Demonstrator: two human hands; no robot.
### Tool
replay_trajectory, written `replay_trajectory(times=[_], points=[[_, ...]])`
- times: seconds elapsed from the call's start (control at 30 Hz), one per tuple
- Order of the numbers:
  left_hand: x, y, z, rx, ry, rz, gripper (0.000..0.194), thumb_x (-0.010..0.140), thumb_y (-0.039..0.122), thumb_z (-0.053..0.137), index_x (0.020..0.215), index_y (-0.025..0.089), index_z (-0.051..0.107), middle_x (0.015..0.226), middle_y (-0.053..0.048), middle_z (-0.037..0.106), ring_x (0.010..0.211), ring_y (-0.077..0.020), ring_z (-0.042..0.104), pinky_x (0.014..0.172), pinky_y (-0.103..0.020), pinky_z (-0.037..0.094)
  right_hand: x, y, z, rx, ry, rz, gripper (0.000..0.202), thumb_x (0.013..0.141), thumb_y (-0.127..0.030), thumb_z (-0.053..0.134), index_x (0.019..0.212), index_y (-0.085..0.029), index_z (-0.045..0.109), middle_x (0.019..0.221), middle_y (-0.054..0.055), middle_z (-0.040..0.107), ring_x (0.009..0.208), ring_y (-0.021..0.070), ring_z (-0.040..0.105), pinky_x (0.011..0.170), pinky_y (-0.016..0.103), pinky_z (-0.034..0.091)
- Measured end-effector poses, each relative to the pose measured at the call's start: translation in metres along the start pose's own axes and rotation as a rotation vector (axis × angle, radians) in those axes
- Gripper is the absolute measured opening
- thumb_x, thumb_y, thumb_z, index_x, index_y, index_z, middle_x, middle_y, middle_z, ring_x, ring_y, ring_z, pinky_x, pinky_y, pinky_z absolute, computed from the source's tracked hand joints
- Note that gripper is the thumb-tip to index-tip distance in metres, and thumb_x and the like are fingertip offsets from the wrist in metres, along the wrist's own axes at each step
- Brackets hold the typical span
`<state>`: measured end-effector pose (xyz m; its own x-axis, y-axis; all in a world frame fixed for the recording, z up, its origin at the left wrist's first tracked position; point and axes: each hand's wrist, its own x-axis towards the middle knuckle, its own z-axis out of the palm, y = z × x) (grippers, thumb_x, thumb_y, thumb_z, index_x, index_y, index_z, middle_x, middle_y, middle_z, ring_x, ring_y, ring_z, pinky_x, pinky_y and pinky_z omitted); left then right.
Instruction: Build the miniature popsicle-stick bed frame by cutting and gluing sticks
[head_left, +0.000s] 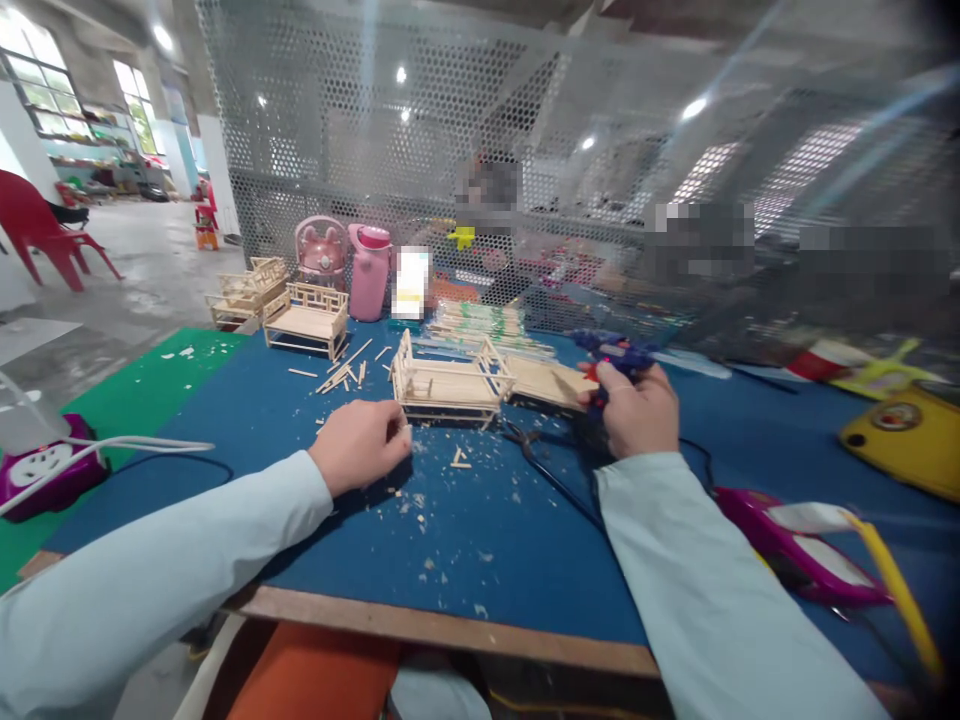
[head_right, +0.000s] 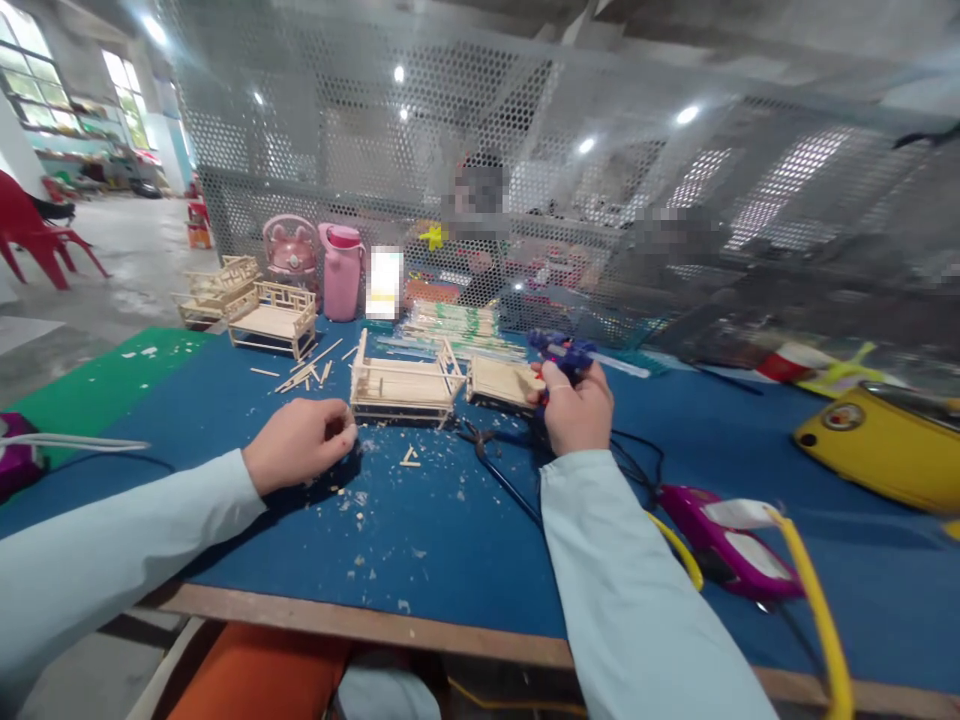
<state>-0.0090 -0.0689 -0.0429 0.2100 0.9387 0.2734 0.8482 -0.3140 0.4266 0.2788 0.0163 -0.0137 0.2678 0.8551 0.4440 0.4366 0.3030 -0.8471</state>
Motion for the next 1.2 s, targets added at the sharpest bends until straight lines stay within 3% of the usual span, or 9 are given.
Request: replay_trajectory(times=[0.1, 0.2, 0.3, 0.43, 0.87, 1.2], points=[[0.001, -0.001, 0.001, -0.026, -0.016, -0.032, 0.019, 0.078, 0.027, 0.046, 0.072, 0.018, 0.061, 0.066, -0.004, 0.065, 0.059, -0.0157, 0.055, 0.054, -0.025, 0.031, -0.011, -0.02, -0.004, 0.214, -0.067, 0.038, 0.034, 0.07, -0.045, 0.057, 0.092, -0.021, 0.048, 0.083, 0.006, 0.065, 0.046, 0.0103, 0.05, 0.047, 0.026, 0.04], [0.0, 0.0, 0.002, -0.093, -0.024, -0.051, 0.018, 0.078, 0.028, 0.046, 0.071, 0.018, 0.059, 0.065, -0.003, 0.064, 0.056, -0.014, 0.053, 0.054, -0.025, 0.031, -0.023, -0.036, -0.008, 0.364, -0.351, 0.055, 0.035, 0.07, -0.049, 0.061, 0.086, -0.018, 0.054, 0.071, 0.004, 0.065, 0.044, 0.01, 0.049, 0.044, 0.025, 0.037], [-0.001, -0.001, 0.002, -0.135, -0.024, -0.047, 0.018, 0.078, 0.028, 0.047, 0.071, 0.018, 0.059, 0.064, -0.002, 0.063, 0.056, -0.0132, 0.053, 0.054, -0.024, 0.032, -0.033, -0.04, -0.006, 0.289, -0.586, 0.043, 0.034, 0.072, -0.049, 0.061, 0.082, -0.017, 0.058, 0.071, 0.005, 0.066, 0.042, 0.01, 0.049, 0.045, 0.027, 0.038], [0.0, -0.002, 0.002, -0.156, -0.019, -0.042, 0.018, 0.079, 0.029, 0.047, 0.071, 0.018, 0.059, 0.065, -0.002, 0.064, 0.058, -0.0135, 0.054, 0.056, -0.024, 0.034, -0.04, -0.034, 0.007, 0.198, -0.728, 0.0, 0.037, 0.071, -0.051, 0.064, 0.082, -0.016, 0.059, 0.077, 0.006, 0.067, 0.04, 0.0095, 0.048, 0.043, 0.028, 0.039], [-0.001, -0.001, 0.005, -0.173, -0.018, -0.018, 0.019, 0.079, 0.029, 0.048, 0.072, 0.017, 0.061, 0.066, -0.002, 0.065, 0.058, -0.0129, 0.054, 0.056, -0.024, 0.035, -0.044, -0.03, 0.022, 0.111, -0.737, -0.036, 0.048, 0.067, -0.064, 0.062, 0.075, -0.017, 0.055, 0.068, 0.002, 0.06, 0.039, 0.0072, 0.045, 0.04, 0.025, 0.037], [-0.001, -0.001, 0.004, -0.166, -0.034, -0.012, 0.02, 0.08, 0.03, 0.048, 0.073, 0.017, 0.062, 0.066, -0.002, 0.065, 0.058, -0.0133, 0.054, 0.055, -0.024, 0.035, -0.046, -0.029, 0.026, 0.12, -0.75, -0.024, 0.047, 0.066, -0.063, 0.063, 0.072, -0.018, 0.052, 0.061, -0.003, 0.055, 0.038, 0.0063, 0.043, 0.038, 0.023, 0.034]])
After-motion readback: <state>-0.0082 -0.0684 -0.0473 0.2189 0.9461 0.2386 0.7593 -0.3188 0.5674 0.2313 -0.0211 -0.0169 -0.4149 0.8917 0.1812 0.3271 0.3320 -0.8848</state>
